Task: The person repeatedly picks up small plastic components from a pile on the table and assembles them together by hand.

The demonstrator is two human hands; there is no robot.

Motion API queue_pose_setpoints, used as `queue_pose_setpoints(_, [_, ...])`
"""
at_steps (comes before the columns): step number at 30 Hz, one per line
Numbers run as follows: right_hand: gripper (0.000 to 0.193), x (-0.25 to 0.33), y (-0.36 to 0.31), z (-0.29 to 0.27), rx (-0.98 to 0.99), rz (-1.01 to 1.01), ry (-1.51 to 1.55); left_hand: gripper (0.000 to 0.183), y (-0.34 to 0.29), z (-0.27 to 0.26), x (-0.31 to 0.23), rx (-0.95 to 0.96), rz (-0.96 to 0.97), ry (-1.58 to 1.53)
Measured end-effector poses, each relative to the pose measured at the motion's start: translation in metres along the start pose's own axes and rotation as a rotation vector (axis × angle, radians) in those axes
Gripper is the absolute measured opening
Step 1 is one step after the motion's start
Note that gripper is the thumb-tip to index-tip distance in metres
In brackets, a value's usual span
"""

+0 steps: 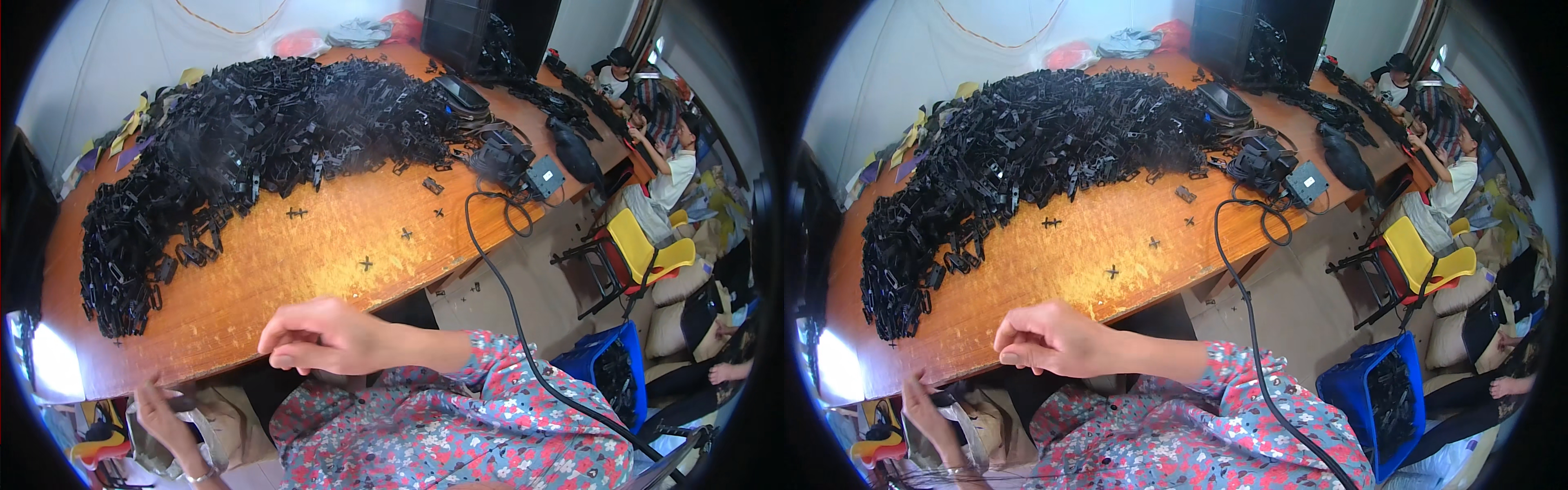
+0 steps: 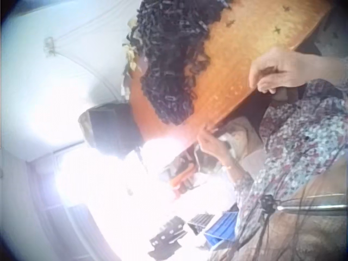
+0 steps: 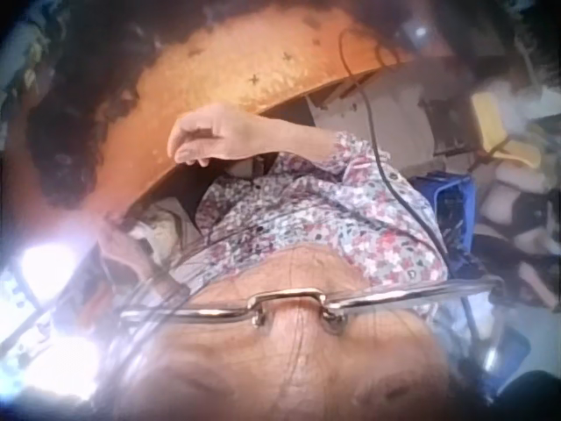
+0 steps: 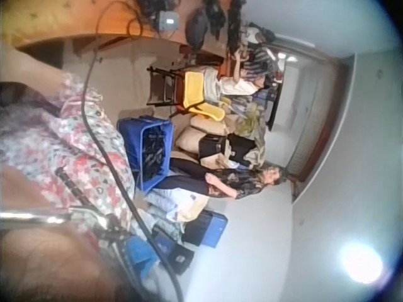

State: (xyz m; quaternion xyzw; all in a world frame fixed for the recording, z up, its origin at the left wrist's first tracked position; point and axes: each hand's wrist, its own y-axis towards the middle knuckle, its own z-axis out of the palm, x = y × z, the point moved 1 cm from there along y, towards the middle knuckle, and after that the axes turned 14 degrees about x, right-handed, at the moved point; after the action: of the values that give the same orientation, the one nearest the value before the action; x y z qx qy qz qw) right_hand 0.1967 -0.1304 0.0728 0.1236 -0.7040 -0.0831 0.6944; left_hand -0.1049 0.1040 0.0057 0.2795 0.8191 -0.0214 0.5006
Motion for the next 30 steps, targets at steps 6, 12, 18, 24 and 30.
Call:
queue_pose_setpoints(6, [0.012, 0.097, -0.017, 0.004, 0.035, -0.610, -0.131, 0.035, -0.053, -0.087, 0.101, -0.184, 0.031, 0.501])
queue_pose_setpoints(12, [0.028, 0.110, -0.009, 0.036, -0.123, -0.693, -0.005, 0.040, -0.082, -0.093, 0.167, 0.098, -0.586, 0.268])
queue_pose_setpoints(18, [0.037, 0.118, -0.005, 0.047, -0.248, -0.623, 0.247, 0.038, -0.099, -0.112, 0.277, 0.193, -0.392, 0.470])
queue_pose_setpoints(24, [0.034, 0.094, -0.005, 0.033, -0.007, -0.691, 0.459, 0.041, -0.093, -0.070, 0.224, 0.066, -0.249, 0.565])
queue_pose_setpoints(30, [0.011, 0.108, -0.004, 0.067, -0.319, -0.665, 0.922, 0.032, -0.082, -0.091, 0.200, -0.088, -0.178, 0.564])
